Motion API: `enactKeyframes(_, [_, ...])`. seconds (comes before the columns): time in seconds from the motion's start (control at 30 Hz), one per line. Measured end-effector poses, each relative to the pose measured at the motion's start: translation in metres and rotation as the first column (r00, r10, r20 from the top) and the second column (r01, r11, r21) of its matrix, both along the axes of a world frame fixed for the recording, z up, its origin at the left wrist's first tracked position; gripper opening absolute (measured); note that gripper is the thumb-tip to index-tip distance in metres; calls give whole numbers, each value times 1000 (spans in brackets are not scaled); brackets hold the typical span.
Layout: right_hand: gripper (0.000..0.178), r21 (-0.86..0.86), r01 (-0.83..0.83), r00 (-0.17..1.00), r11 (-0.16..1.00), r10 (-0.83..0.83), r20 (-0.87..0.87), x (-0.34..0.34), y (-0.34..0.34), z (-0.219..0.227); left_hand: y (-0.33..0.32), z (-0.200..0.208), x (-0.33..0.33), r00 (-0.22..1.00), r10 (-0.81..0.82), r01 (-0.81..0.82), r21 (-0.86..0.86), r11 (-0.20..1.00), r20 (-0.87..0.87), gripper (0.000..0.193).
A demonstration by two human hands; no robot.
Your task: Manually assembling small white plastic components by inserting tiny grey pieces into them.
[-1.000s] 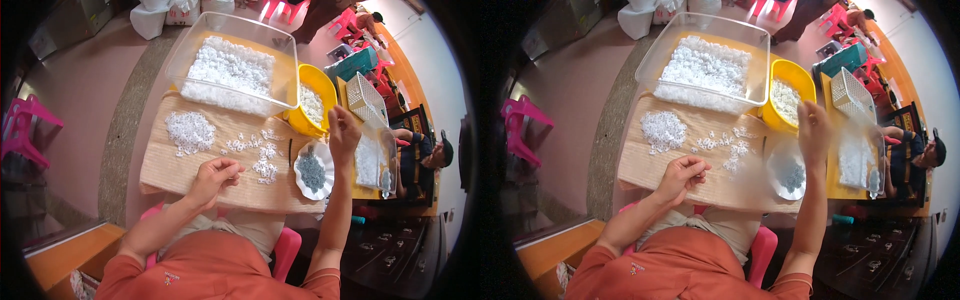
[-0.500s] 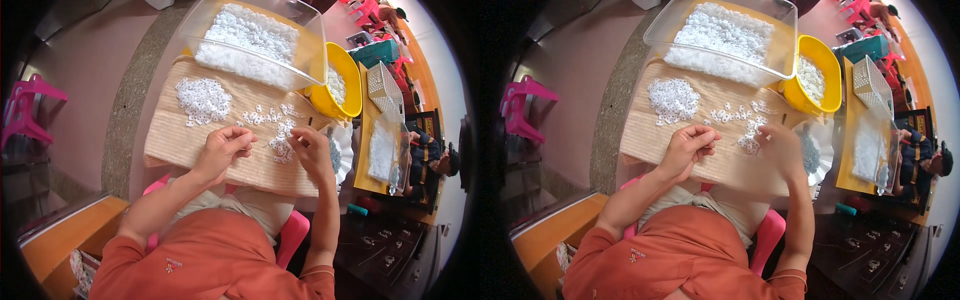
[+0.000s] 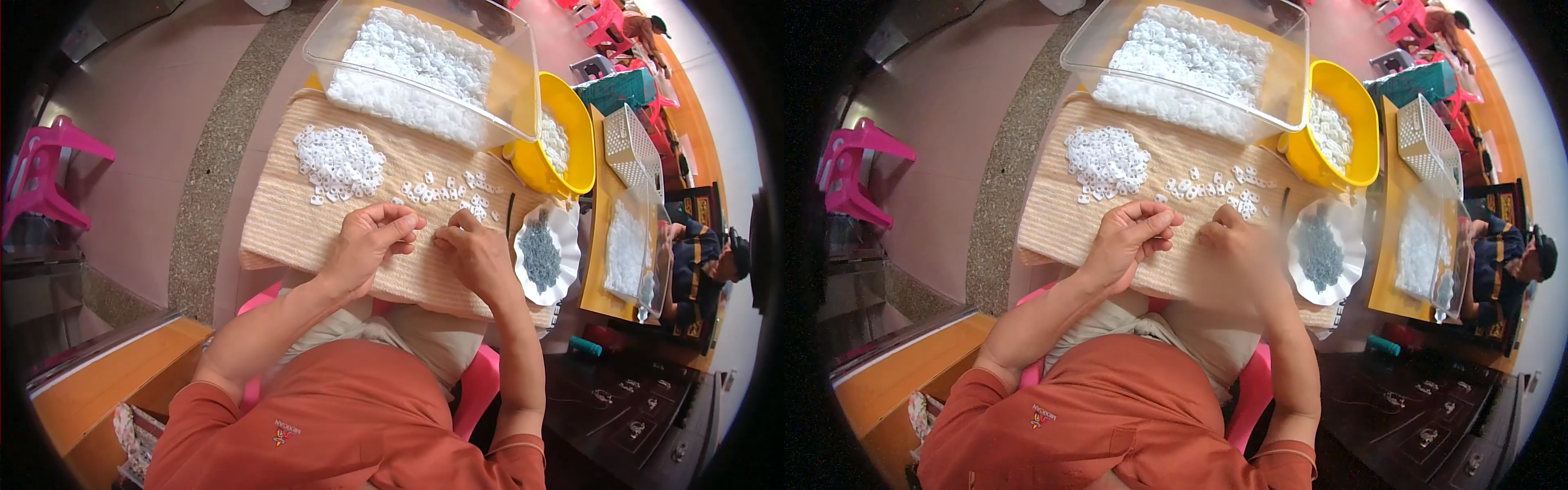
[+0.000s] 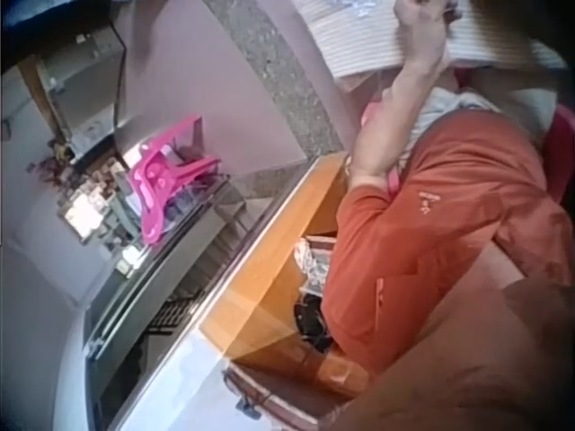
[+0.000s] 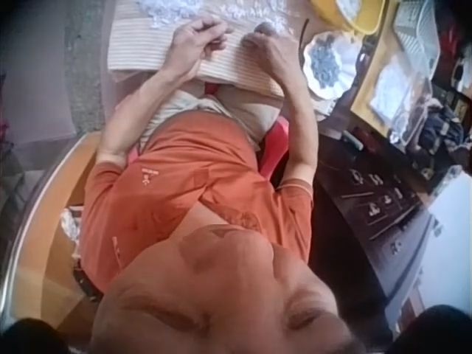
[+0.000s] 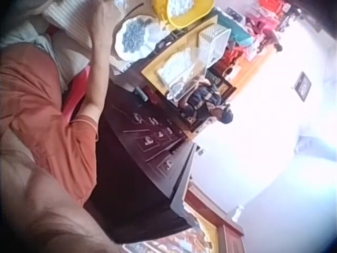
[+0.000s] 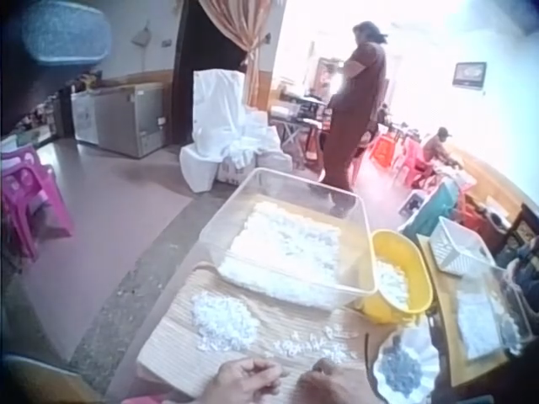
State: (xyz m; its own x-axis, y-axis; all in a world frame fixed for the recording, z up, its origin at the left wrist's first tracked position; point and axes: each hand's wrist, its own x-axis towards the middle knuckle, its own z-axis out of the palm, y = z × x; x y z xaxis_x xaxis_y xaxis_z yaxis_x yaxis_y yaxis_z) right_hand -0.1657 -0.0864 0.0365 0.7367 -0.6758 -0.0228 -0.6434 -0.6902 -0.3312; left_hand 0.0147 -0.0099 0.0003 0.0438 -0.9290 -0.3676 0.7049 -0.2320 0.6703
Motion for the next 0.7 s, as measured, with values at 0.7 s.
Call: enactKeyframes(0.7, [12, -147, -275, 937, 950, 231, -262, 13, 0, 3, 1, -1, -3, 1000, 8, -8, -10, 1000, 23, 16])
